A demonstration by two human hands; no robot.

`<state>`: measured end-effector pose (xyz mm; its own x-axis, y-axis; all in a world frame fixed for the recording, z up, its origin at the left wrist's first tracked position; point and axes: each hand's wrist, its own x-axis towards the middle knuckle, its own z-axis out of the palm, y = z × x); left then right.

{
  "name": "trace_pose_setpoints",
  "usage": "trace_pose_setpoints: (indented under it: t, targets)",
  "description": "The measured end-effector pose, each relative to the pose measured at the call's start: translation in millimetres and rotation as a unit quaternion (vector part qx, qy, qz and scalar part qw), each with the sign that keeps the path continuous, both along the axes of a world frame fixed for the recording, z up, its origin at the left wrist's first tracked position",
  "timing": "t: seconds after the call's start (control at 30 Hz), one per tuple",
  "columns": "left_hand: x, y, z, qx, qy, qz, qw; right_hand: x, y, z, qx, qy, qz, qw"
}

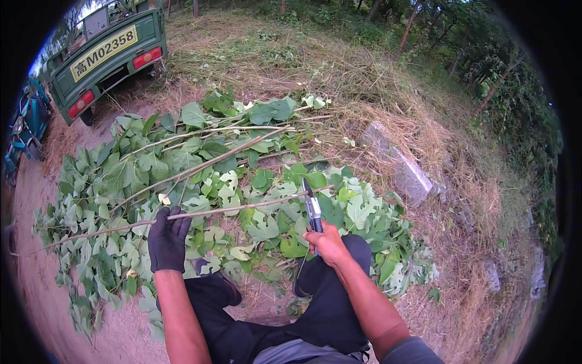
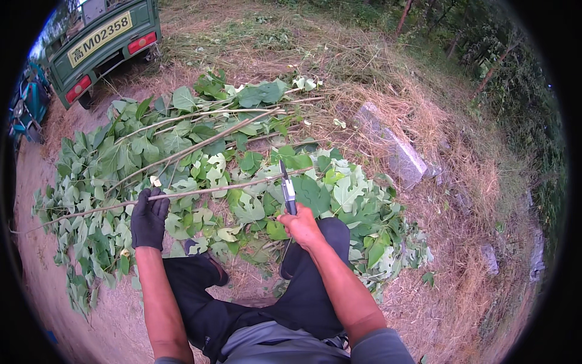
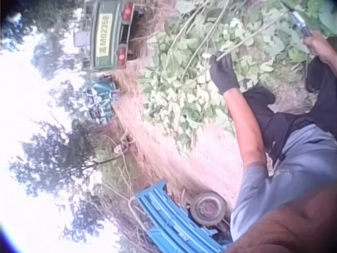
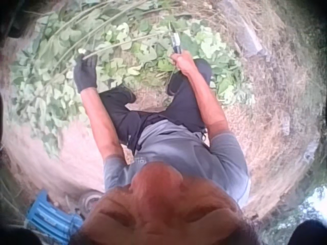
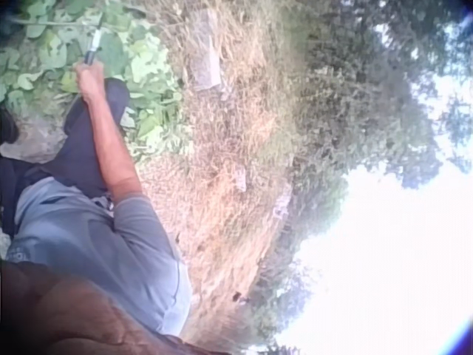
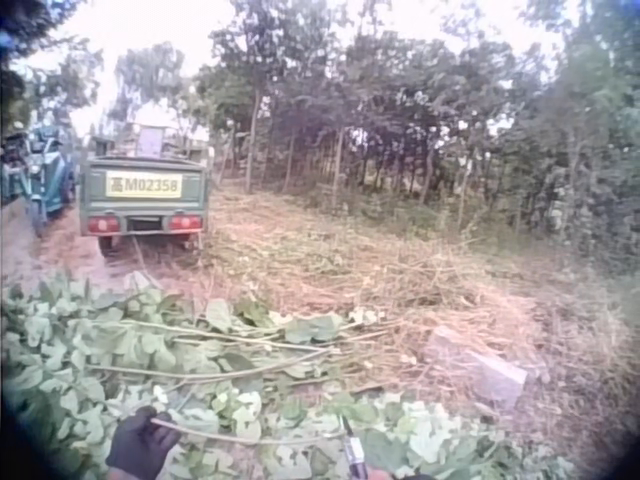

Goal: The person sits on the ground and uses pruning shears to trim leaves and small branches from a pile of cut plant stems. The person repeatedly picks up stems, cuts off leaves, and places the trimmed pieces back on the pile.

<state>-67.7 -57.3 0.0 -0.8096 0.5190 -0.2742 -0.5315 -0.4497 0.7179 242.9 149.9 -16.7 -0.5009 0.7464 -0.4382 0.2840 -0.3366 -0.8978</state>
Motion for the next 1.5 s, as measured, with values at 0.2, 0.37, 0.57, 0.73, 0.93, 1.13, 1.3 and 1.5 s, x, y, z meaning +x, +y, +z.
trace_pose_setpoints:
  t: [0.2, 0.37, 0.57, 0.73, 0.93, 1.13, 1.3, 1.5]
  targets:
    - [1, 2, -3, 0.001, 0.002, -0.006, 1.0, 4, 1, -4, 0.038, -0.028, 0.003, 0.999]
    - [2, 4, -2, -0.014, 0.006, -0.003, 1.0, 7, 3, -6, 0.046, -0.061, 0.009, 0.997]
    - [0, 2, 2, -0.022, 0.013, 0.0, 1.0, 8, 1, 9, -0.089, 0.089, -0.003, 0.992]
    - [1, 7, 2, -0.02, 0.018, 0.0, 1.0, 13, 6, 9, -0.154, 0.141, -0.01, 0.978]
    - [0, 7, 5, -0.022, 0.02, 0.009, 1.0, 13, 7, -5, 0.083, -0.093, 0.053, 0.991]
    - [-7, 1, 7, -0.027, 0.043, 0.046, 0.998, 7, 2, 0, 0.033, -0.073, -0.006, 0.997]
    - [-1, 7, 12, -0.007, 0.018, 0.058, 0.998, 19, 4, -3, -0.051, 0.044, 0.068, 0.995]
    - [2, 7, 12, -0.018, 0.018, 0.061, 0.998, 13, -16, 4, -0.035, 0.006, 0.199, 0.979]
